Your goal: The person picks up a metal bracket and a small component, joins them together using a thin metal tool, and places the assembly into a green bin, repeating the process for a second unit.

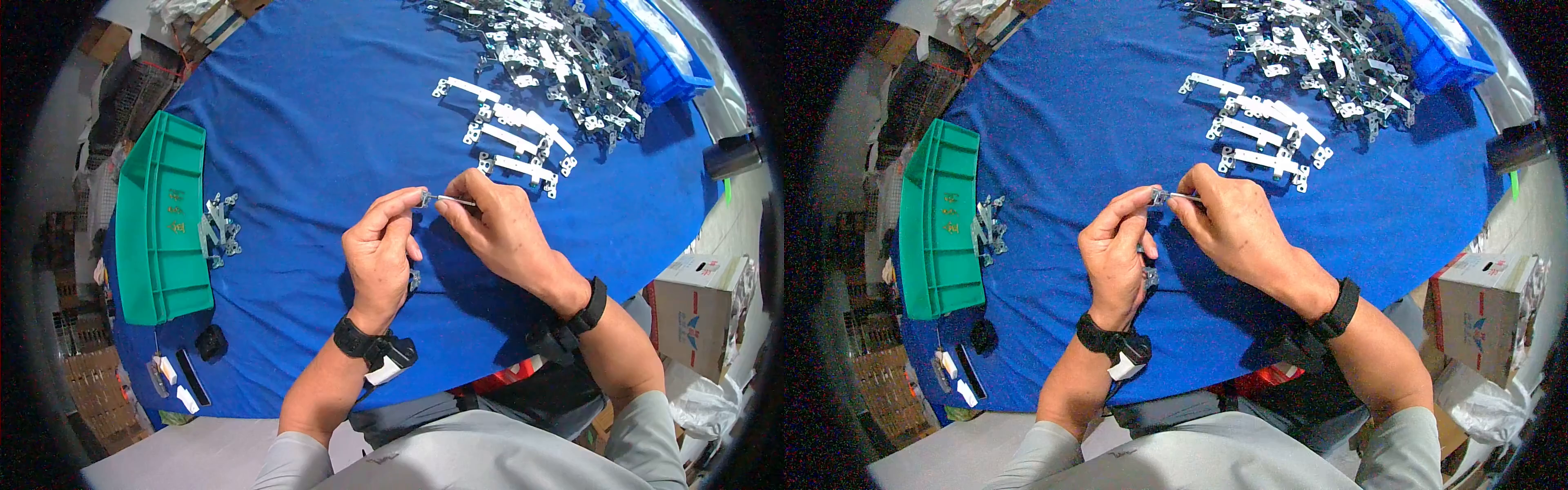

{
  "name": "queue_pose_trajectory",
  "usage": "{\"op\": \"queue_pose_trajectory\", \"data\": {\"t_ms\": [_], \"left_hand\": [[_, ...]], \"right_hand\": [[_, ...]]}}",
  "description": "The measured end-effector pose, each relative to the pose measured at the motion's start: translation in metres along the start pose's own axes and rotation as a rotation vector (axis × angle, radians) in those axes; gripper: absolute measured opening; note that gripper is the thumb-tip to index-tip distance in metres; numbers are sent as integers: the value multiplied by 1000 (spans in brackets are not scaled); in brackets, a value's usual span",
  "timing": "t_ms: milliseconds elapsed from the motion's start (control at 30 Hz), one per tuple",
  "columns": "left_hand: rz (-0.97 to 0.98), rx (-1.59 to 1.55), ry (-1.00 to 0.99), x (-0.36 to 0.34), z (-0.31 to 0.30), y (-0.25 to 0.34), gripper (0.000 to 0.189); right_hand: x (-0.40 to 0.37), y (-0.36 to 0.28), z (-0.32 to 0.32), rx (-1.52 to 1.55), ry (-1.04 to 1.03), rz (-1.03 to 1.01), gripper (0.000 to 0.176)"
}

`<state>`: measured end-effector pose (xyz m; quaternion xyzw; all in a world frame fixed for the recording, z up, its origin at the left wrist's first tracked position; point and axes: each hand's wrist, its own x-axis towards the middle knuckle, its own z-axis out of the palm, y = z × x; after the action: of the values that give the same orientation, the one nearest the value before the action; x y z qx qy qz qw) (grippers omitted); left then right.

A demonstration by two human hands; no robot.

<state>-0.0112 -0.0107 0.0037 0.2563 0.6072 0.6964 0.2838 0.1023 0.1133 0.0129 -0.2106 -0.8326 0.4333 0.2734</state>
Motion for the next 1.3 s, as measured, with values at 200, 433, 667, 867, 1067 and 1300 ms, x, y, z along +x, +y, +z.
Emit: {"op": "queue_pose_trajectory", "data": {"t_ms": [200,433,667,867,1067,1300], "left_hand": [[18,5,-5,0,-1,-1,22],[-12,-17,-9,0,-2,-1,25],[6,-7,-2,0,-1,-2,24],[-13,-7,0,0,-1,-1,24],[-32,-27,-6,0,-2,-1,25],[27,2,0,1,-2,-3,25]], "right_hand": [[1,0,-3,-58,-65,51,27],[2,-4,-6,-15,-90,97,27],[3,-7,-6,-1,-40,44,25],[2,1,-3,-76,-93,34,22],[2,-2,-6,-25,-88,51,22],[2,0,0,-10,9,-42,27]]}}
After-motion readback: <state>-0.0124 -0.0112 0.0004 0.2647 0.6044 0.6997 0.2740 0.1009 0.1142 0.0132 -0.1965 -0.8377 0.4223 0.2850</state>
